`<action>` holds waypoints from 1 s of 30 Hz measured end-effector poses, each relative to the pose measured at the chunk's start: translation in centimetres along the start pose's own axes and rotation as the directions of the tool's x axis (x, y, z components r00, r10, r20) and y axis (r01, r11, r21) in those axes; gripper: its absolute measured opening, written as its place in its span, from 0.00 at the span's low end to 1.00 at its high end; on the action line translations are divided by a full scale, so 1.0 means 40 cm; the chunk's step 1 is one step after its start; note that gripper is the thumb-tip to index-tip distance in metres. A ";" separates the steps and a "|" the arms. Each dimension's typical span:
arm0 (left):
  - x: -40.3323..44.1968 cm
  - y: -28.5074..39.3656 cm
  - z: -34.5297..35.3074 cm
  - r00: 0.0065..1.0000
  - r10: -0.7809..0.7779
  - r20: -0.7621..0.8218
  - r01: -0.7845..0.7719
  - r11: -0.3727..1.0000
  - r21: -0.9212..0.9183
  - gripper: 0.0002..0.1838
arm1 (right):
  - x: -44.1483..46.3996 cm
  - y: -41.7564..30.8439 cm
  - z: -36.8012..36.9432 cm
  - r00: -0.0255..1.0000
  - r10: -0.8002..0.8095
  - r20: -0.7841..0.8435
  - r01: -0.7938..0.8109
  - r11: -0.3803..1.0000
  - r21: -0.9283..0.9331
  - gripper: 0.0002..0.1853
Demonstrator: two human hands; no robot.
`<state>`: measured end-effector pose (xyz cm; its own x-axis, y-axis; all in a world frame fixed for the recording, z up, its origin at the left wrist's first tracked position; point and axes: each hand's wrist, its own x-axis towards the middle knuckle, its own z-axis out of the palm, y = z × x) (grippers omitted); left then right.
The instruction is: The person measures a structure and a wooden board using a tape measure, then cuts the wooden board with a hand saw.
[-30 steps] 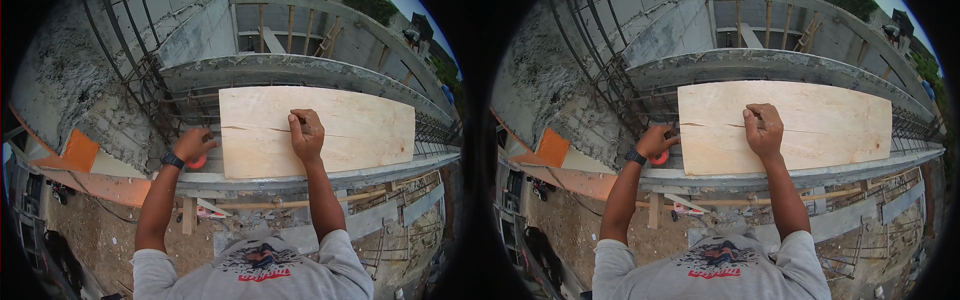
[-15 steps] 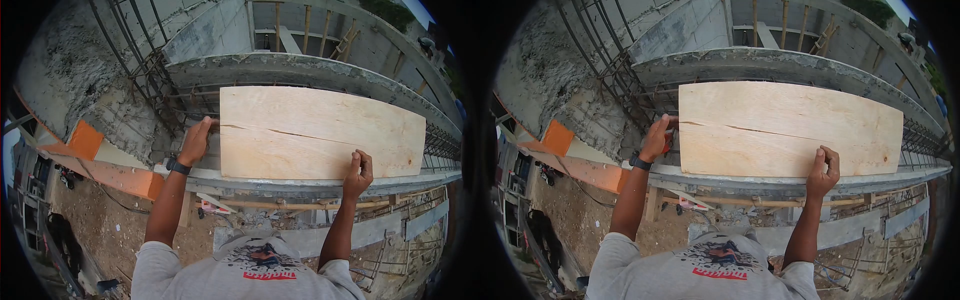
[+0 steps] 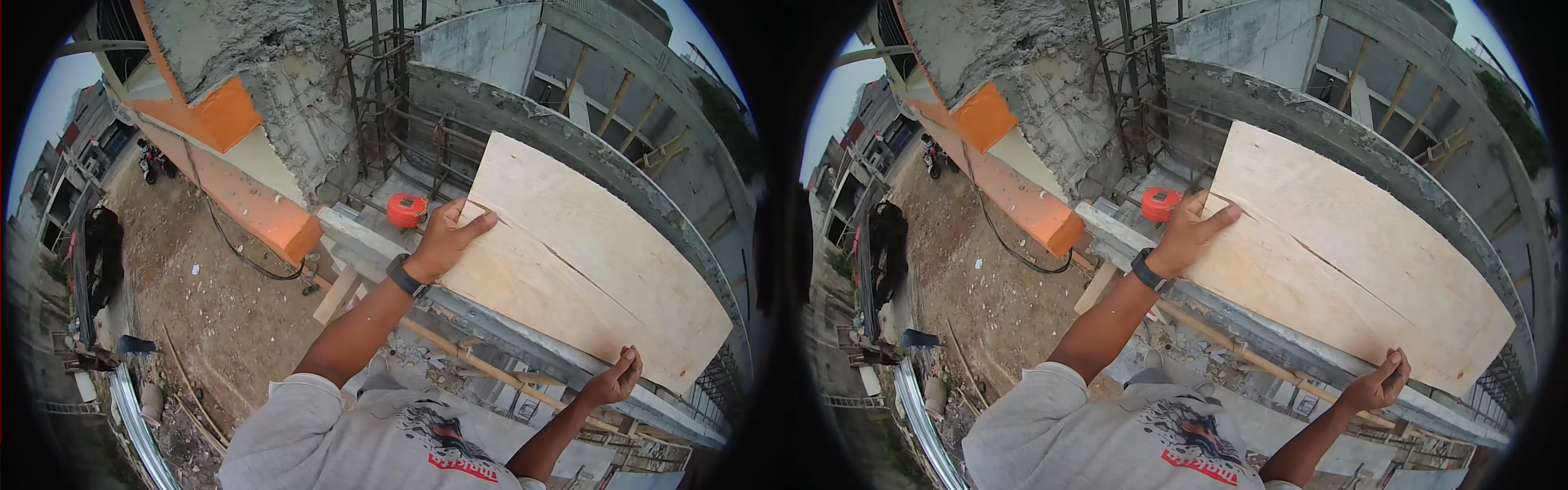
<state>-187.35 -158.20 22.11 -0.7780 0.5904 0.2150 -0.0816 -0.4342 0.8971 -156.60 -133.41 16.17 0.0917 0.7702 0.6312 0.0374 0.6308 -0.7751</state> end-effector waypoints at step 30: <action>0.094 -0.099 0.050 0.925 0.001 -0.380 -0.039 0.995 -0.092 0.27 | 0.313 0.046 -0.044 0.182 0.060 0.981 0.439 0.888 -0.136 0.29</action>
<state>-188.70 -152.90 20.13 -0.9563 0.2873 0.0537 -0.1080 -0.5181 0.8485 -153.65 -122.76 22.61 -0.9577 0.2710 0.0964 0.2087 0.8854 -0.4153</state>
